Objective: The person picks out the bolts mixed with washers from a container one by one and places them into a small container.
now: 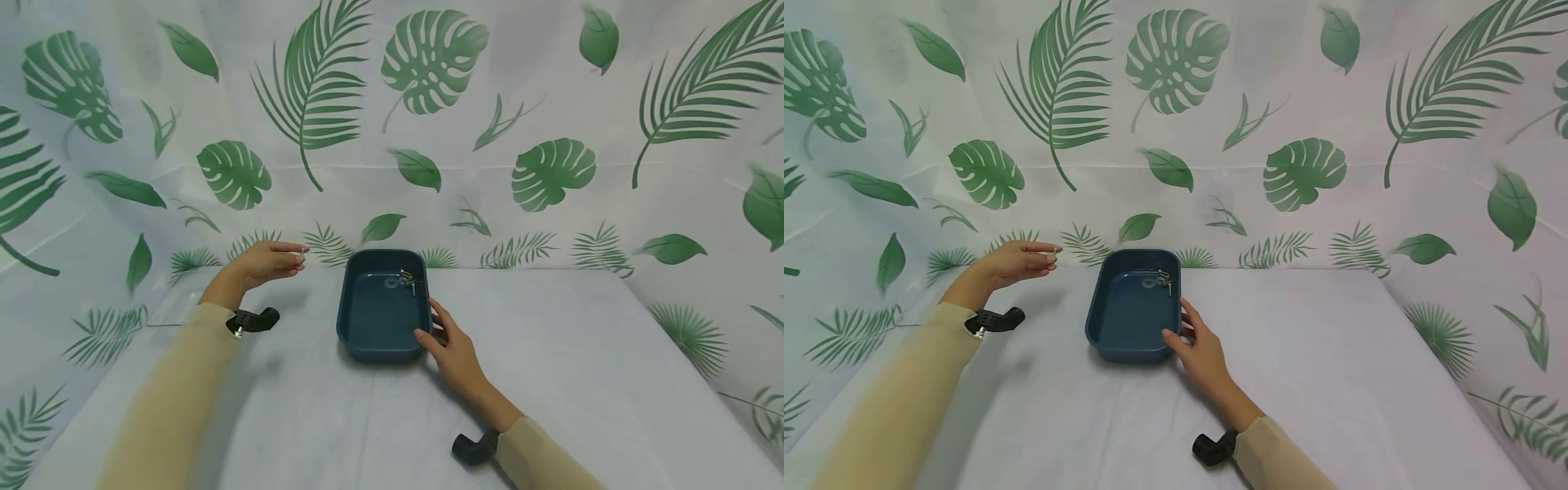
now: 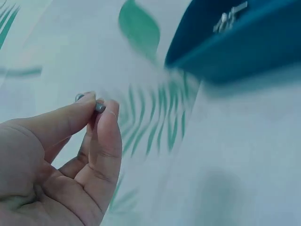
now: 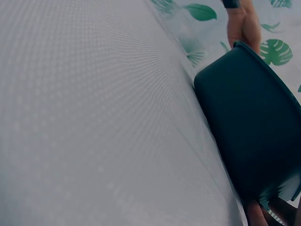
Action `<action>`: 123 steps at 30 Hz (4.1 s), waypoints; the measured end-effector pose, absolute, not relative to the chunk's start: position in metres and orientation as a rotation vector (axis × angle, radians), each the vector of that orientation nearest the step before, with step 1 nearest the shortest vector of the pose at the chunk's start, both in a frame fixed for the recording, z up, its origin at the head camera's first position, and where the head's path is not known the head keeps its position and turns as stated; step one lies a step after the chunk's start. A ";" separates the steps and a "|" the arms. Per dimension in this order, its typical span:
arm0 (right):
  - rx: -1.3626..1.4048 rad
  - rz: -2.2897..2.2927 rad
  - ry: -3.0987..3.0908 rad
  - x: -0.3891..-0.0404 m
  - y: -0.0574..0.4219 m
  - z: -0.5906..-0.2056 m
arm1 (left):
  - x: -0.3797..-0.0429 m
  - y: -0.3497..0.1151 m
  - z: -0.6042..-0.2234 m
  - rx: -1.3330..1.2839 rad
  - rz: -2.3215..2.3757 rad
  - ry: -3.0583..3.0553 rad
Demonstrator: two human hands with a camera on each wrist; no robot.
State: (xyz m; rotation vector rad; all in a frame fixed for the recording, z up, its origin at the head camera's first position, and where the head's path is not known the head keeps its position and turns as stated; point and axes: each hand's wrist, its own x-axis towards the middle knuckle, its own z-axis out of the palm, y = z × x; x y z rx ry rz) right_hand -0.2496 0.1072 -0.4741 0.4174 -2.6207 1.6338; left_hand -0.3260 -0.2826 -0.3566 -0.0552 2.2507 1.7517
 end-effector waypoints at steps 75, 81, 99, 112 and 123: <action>0.475 1.660 -2.563 -0.249 0.108 -0.476 | -0.337 -0.319 -0.402 -0.549 1.541 2.415; 0.477 1.658 -2.566 -0.250 0.109 -0.475 | -0.333 -0.328 -0.404 -0.520 1.459 2.430; 0.464 1.652 -2.563 -0.248 0.109 -0.475 | -0.337 -0.325 -0.417 -0.567 1.330 2.480; 0.446 1.664 -2.574 -0.248 0.109 -0.476 | -0.342 -0.324 -0.426 -0.607 1.309 2.507; 0.480 1.672 -2.543 -0.247 0.106 -0.477 | -0.336 -0.321 -0.418 -0.617 1.165 2.641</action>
